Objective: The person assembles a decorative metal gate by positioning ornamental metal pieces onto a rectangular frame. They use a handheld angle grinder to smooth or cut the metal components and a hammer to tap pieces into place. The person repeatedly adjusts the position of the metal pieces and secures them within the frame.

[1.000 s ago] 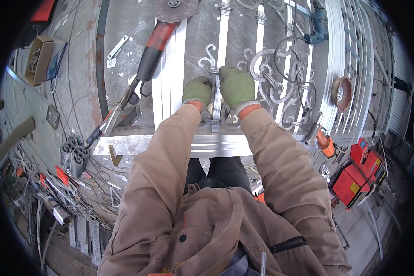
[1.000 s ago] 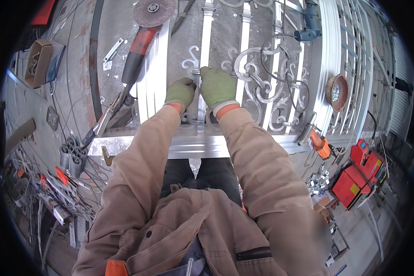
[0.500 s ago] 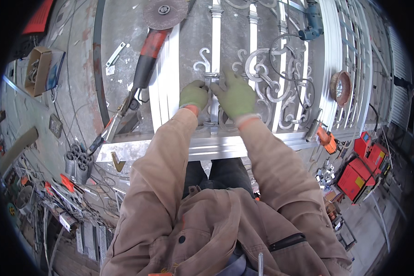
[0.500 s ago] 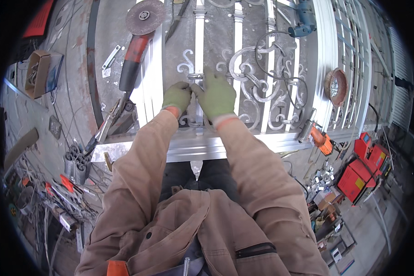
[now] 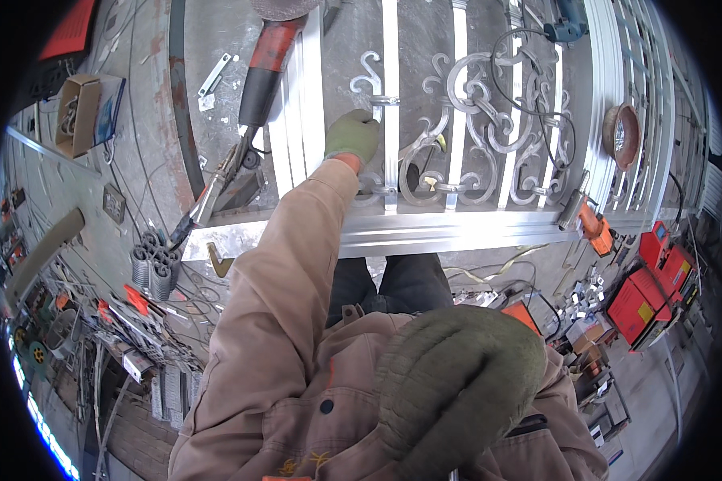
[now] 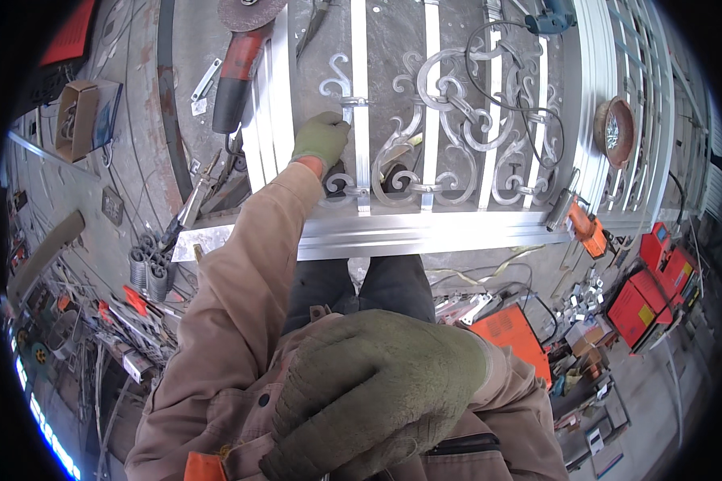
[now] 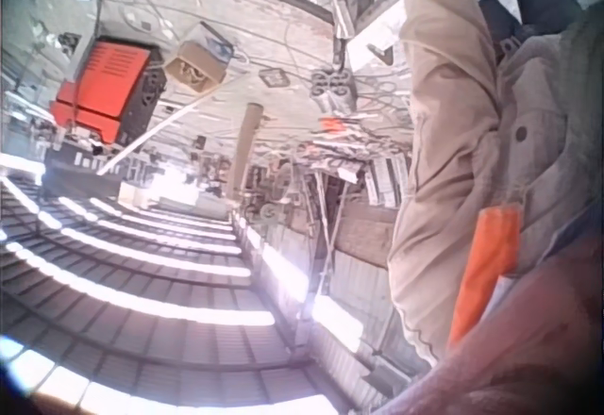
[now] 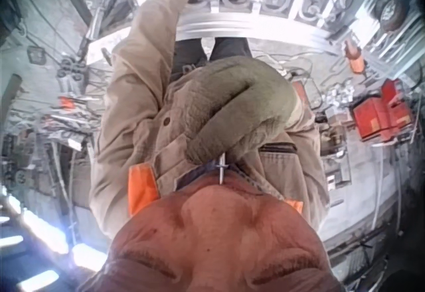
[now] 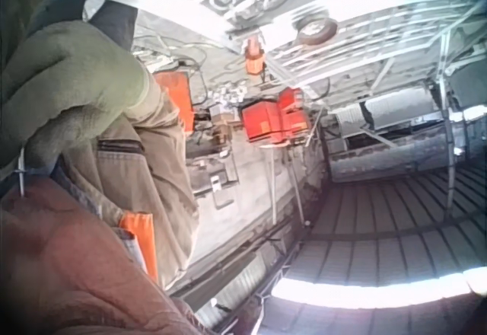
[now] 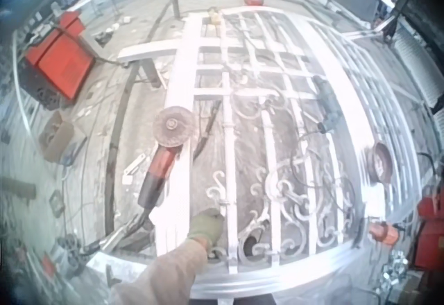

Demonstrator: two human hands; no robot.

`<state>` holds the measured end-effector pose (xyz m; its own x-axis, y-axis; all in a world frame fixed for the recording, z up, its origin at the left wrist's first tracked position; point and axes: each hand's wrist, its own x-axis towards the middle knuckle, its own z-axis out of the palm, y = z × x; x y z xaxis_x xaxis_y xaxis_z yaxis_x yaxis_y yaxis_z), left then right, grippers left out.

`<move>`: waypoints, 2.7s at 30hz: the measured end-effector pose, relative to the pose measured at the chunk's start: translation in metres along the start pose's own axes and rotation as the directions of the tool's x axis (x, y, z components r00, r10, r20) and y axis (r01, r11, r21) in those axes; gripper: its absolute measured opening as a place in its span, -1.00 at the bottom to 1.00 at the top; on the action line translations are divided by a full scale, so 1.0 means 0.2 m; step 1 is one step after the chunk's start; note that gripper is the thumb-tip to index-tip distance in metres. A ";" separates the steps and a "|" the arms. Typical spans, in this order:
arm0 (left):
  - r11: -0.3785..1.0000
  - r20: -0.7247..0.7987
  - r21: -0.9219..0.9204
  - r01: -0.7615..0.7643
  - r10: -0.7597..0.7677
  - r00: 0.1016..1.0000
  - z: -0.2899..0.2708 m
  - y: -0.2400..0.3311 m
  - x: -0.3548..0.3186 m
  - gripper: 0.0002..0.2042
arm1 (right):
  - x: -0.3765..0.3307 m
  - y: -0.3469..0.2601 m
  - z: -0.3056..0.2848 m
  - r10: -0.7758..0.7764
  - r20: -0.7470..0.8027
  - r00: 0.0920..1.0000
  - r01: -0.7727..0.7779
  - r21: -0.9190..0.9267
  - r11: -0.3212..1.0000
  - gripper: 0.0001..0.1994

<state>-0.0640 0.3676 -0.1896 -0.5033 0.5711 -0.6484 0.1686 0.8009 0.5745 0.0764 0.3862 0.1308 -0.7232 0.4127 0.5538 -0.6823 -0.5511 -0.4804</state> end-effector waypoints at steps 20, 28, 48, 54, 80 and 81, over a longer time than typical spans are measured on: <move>1.000 0.058 0.028 0.007 -0.008 0.998 -0.02 0.04 -0.01 -0.55 | -0.89 0.11 -0.53 0.152 -0.891 0.428 -0.774 -0.448 -0.447 -0.75; 1.000 -0.001 0.024 -0.010 0.011 1.000 0.00 0.01 -0.01 -0.55 | -0.95 0.21 -0.59 0.158 -0.888 0.431 -0.764 -0.453 -0.459 -0.76; 1.000 0.046 0.022 0.005 -0.006 0.999 0.00 0.01 0.01 -0.58 | -0.97 0.17 -0.50 0.369 -0.929 -0.002 -0.909 0.155 0.386 -0.82; 0.999 0.038 -0.035 0.012 -0.011 0.999 0.02 -0.02 0.02 -0.57 | -1.02 0.25 -0.59 0.317 -0.948 0.021 -0.994 0.014 0.109 -0.80; 0.999 0.030 -0.040 0.013 -0.012 0.999 0.02 -0.02 0.02 -0.64 | -0.68 0.49 -0.77 0.418 -0.907 0.058 -0.473 -0.393 -0.788 -0.73; 1.000 0.029 -0.028 0.005 -0.004 1.000 0.03 -0.02 0.03 -0.64 | -0.69 0.50 -0.77 0.414 -0.906 0.087 -0.483 -0.402 -0.778 -0.73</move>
<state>-0.0630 0.3683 -0.1981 -0.4791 0.5727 -0.6652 0.1426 0.7986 0.5847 0.0925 0.3862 -0.0983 -0.4420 0.4648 -0.7672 0.8373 0.5207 -0.1669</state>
